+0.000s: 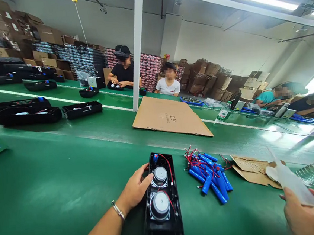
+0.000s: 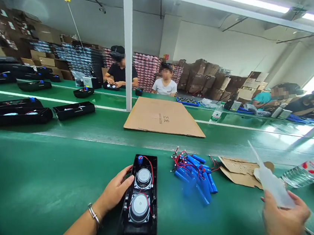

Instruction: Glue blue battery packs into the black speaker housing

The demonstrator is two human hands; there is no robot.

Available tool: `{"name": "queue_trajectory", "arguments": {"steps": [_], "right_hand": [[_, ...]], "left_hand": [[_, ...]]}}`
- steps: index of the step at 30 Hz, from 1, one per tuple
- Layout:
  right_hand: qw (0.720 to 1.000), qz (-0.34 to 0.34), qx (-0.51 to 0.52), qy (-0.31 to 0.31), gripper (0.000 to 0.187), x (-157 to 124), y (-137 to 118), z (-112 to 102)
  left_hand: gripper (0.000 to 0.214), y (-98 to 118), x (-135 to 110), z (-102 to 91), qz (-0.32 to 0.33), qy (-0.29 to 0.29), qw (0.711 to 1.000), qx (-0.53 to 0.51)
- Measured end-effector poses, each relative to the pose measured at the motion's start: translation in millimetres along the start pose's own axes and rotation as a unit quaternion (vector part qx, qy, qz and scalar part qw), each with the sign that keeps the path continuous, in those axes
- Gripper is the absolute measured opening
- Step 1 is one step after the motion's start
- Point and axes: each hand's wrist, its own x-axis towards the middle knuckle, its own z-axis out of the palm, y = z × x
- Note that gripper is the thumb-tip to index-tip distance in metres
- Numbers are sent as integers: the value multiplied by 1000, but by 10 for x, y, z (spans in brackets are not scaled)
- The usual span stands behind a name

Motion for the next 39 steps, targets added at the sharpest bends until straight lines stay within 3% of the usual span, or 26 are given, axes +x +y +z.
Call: {"name": "queue_trajectory", "arguments": {"steps": [2, 5, 10, 13, 16, 20, 23, 31, 39], "right_hand": [[978, 45, 204, 8, 64, -192, -519, 97], [906, 34, 401, -136, 59, -501, -1226, 236], [814, 32, 487, -314, 48, -1023, -1960, 406], [780, 11, 510, -361, 45, -1282, -2208, 491], [762, -40, 508, -400, 44, -1470, -2382, 573], [756, -155, 456, -444, 51, -1624, -2502, 698], [750, -204, 405, -482, 52, -1693, -2541, 812], [759, -287, 316, -491, 46, -1770, -2565, 1084], [761, -334, 267, -488, 41, -1779, -2638, 1093]], "left_hand": [[56, 13, -1, 0, 3, 1, 1000, -2], [56, 31, -1, -8, 1, -5, 1000, -9], [59, 24, -1, -28, 0, -13, 1000, -17], [59, 11, 0, -30, -4, -16, 1000, -25], [59, 1, 3, -29, -6, -19, 999, -28], [59, -18, 8, -24, 1, -22, 999, -28], [58, -30, 12, -17, 5, -18, 1000, -25], [58, -31, 21, -6, 14, -3, 1000, -7], [57, 16, 6, -6, 19, 6, 1000, -6]]}}
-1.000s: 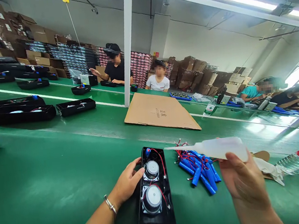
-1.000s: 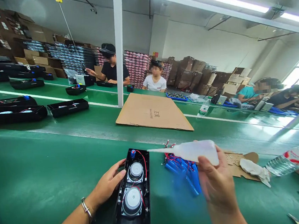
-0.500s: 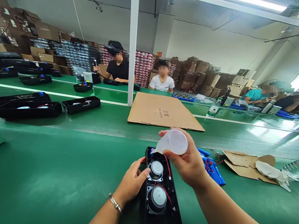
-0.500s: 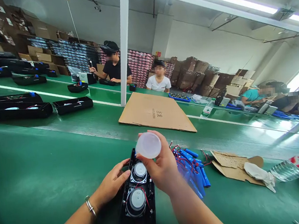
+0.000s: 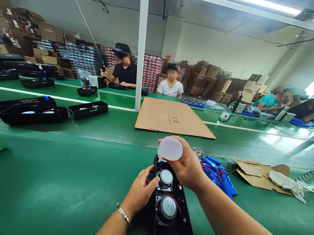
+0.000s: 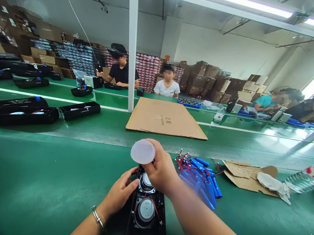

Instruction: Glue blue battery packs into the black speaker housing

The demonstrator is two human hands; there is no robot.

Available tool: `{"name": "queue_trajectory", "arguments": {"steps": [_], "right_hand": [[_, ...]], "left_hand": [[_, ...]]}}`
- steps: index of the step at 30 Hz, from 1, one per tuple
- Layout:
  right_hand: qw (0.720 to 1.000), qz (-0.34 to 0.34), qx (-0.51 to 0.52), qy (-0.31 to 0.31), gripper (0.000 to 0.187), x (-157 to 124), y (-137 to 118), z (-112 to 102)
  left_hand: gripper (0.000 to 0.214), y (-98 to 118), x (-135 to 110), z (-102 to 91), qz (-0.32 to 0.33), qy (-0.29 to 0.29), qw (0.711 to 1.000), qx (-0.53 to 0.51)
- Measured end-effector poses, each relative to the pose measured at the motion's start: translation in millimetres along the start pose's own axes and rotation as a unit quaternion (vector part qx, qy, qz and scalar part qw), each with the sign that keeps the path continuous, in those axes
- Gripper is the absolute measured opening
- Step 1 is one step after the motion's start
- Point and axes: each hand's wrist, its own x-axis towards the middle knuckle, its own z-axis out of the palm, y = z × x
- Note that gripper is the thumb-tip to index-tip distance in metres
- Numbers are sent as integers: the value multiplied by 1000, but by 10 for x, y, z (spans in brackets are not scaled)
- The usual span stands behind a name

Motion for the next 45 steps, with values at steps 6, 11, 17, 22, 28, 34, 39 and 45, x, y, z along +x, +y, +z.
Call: {"name": "queue_trajectory", "arguments": {"steps": [6, 11, 17, 22, 28, 34, 39, 45], "right_hand": [[1000, -5, -14, 1, 43, 5, -27, 8], [1000, -6, -20, -3, 43, 16, -9, 19], [999, -14, -27, -11, 42, 22, -46, 16], [1000, -16, -26, -6, 40, 26, -61, 23], [1000, -11, -13, -9, 44, 30, -53, 28], [1000, -2, -21, -15, 42, 26, -66, 35], [999, -8, -18, -26, 43, 7, -80, 17], [1000, -14, -18, -20, 41, -20, -73, 7]], "left_hand": [[57, -2, 1, -7, -9, 4, 1000, 2], [56, -2, 16, -1, -2, 5, 1000, 1], [54, -21, 22, 9, 4, 10, 1000, 5], [54, -20, 17, 4, 9, 11, 1000, 7], [54, -11, 11, 4, 8, 6, 1000, 9], [54, -10, 1, -3, 3, 3, 1000, 12], [56, 6, 7, 1, -3, 2, 1000, 18], [56, 3, 10, -1, -3, -2, 1000, 30]]}}
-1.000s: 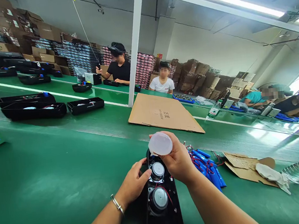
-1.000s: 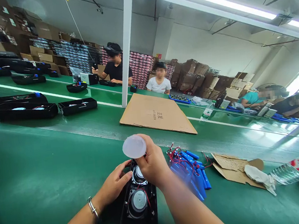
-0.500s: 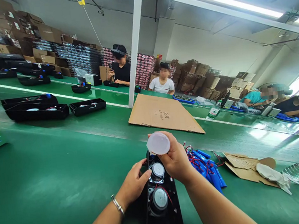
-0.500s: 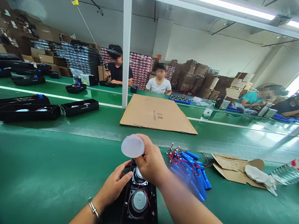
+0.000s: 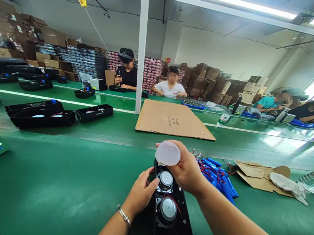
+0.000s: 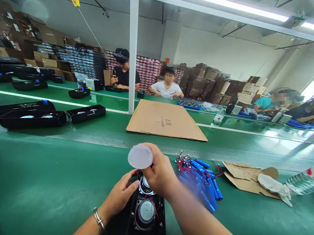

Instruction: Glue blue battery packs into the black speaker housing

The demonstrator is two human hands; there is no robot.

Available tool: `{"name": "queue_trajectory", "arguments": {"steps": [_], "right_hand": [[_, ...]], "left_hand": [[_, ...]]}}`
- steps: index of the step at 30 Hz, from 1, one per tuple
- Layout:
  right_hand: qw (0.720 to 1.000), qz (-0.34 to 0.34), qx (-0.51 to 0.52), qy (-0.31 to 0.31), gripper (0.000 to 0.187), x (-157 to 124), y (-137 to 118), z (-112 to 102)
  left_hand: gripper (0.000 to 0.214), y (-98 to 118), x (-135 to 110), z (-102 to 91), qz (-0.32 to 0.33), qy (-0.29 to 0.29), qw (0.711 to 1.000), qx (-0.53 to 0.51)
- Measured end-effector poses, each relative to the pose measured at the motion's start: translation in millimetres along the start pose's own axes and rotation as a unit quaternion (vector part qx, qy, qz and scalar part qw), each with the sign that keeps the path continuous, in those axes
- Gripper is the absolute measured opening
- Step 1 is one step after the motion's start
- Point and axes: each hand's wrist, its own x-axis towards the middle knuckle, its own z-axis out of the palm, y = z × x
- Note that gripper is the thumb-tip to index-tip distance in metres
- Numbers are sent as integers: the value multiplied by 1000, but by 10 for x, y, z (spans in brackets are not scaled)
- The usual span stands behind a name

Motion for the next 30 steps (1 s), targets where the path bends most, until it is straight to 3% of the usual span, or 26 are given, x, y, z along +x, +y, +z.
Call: {"name": "queue_trajectory", "arguments": {"steps": [12, 30], "right_hand": [[999, -1, 29, 13, 41, -27, 19, -10], [997, 20, 53, 50, 40, -90, 122, -33]], "left_hand": [[62, 28, -32, -2, -6, 10, 1000, 27], [51, 35, 12, -23, -19, 34, 999, 18]]}}
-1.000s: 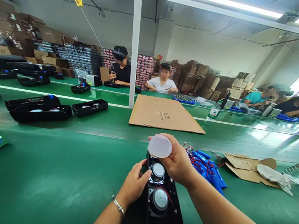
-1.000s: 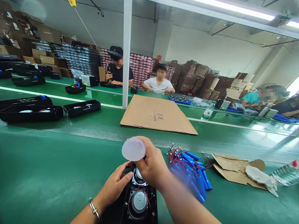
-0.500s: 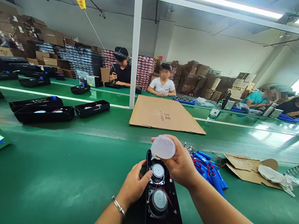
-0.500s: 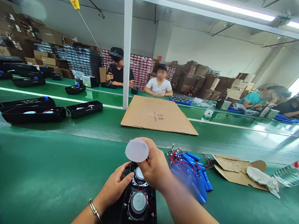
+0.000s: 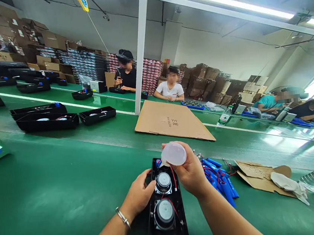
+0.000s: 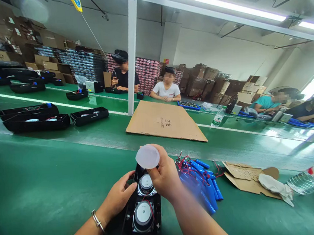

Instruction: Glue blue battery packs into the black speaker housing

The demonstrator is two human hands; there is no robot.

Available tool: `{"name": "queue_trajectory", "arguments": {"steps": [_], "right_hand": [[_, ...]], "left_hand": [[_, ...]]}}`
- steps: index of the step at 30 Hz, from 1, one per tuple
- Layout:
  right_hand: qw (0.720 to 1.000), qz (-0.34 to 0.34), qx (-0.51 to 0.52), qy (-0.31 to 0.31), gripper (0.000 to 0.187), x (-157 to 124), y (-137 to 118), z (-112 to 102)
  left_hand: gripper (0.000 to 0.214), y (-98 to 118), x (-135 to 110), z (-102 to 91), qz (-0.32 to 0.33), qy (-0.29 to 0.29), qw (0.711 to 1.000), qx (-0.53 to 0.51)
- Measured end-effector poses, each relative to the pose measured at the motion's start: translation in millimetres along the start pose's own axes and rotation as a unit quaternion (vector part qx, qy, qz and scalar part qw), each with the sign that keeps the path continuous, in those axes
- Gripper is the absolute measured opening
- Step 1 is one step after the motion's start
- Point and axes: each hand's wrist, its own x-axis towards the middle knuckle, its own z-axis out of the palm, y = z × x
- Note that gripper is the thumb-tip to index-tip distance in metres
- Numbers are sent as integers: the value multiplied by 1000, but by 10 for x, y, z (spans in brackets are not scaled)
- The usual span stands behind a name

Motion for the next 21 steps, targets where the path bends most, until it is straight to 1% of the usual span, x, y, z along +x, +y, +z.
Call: {"name": "queue_trajectory", "arguments": {"steps": [4, 8, 11, 13, 15, 16, 19, 20, 21], "right_hand": [[1000, 0, 5, 10, 37, -2, 29, -11], [998, 16, 52, 33, 37, -7, 85, -6], [990, 29, 123, 69, 38, -33, 76, -53], [976, 43, 177, 117, 40, -74, 28, -168], [957, 64, 216, 183, 41, -144, -23, -386], [948, 71, 222, 217, 40, -192, -36, -538], [924, 64, 185, 329, 41, -414, 34, -1134], [912, 53, 163, 372, 41, -523, 100, -1360], [897, 46, 136, 418, 42, -651, 187, -1585]], "left_hand": [[52, -5, 5, 3, 4, -3, 1000, -3], [53, 9, 2, -10, 7, -8, 1000, -5], [56, 30, -14, -35, 0, -17, 1000, -5], [59, 43, -28, -52, 0, -29, 1000, -9], [60, 47, -37, -63, 0, -35, 999, -19], [59, 42, -36, -67, -3, -32, 999, -22], [58, -2, 5, -72, -26, -26, 999, -2], [59, -24, 30, -72, -34, -27, 999, 14], [59, -47, 57, -72, -35, -16, 999, 30]]}}
